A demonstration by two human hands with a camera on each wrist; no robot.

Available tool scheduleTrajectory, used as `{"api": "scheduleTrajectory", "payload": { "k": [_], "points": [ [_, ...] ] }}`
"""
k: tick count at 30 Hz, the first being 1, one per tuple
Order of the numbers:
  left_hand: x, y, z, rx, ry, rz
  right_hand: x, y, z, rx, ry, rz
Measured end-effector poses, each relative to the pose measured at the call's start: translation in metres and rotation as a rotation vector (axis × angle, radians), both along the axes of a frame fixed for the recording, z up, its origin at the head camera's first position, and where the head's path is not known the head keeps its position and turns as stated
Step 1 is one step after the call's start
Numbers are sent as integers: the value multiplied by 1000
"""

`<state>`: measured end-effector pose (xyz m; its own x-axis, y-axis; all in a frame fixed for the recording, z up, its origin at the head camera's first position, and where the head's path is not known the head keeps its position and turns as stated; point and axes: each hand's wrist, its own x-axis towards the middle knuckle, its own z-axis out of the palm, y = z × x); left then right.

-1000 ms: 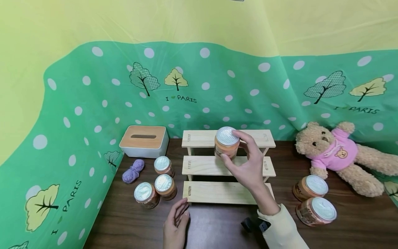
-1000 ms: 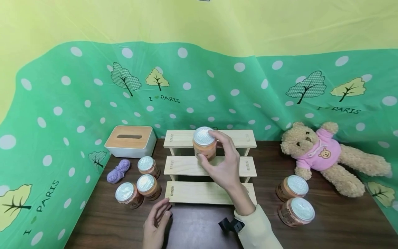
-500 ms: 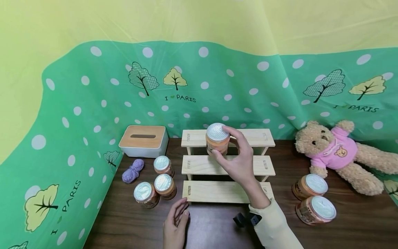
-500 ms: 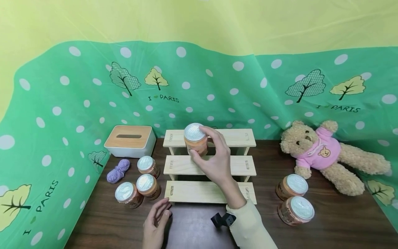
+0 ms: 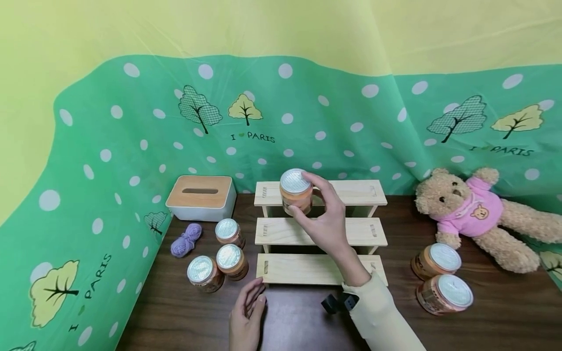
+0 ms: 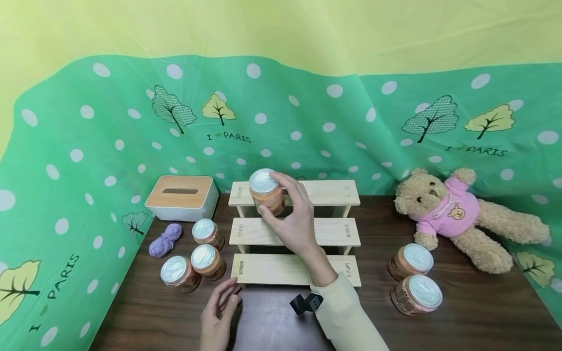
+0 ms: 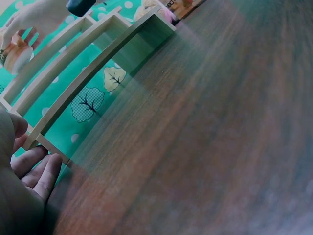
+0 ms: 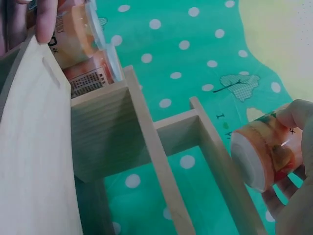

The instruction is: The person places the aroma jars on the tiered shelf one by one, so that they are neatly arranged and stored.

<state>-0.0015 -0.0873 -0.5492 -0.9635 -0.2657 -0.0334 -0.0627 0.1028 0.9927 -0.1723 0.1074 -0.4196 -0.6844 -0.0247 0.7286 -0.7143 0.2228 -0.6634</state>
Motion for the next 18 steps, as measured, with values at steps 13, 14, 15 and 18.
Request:
{"api": "scheduleTrajectory", "payload": {
  "k": [13,14,15,18],
  "points": [
    [0,0,0,1,1,4,-8,-15,-1,0,-19,1],
    [0,0,0,0,-1,5,-9,-16,-2,-6,-22,0],
    [0,0,1,0,-5,6,-10,-16,-3,-12,-25,0],
    [0,0,1,-6,-14,8,-13,-18,-5,-30,-28,0]
  ]
}}
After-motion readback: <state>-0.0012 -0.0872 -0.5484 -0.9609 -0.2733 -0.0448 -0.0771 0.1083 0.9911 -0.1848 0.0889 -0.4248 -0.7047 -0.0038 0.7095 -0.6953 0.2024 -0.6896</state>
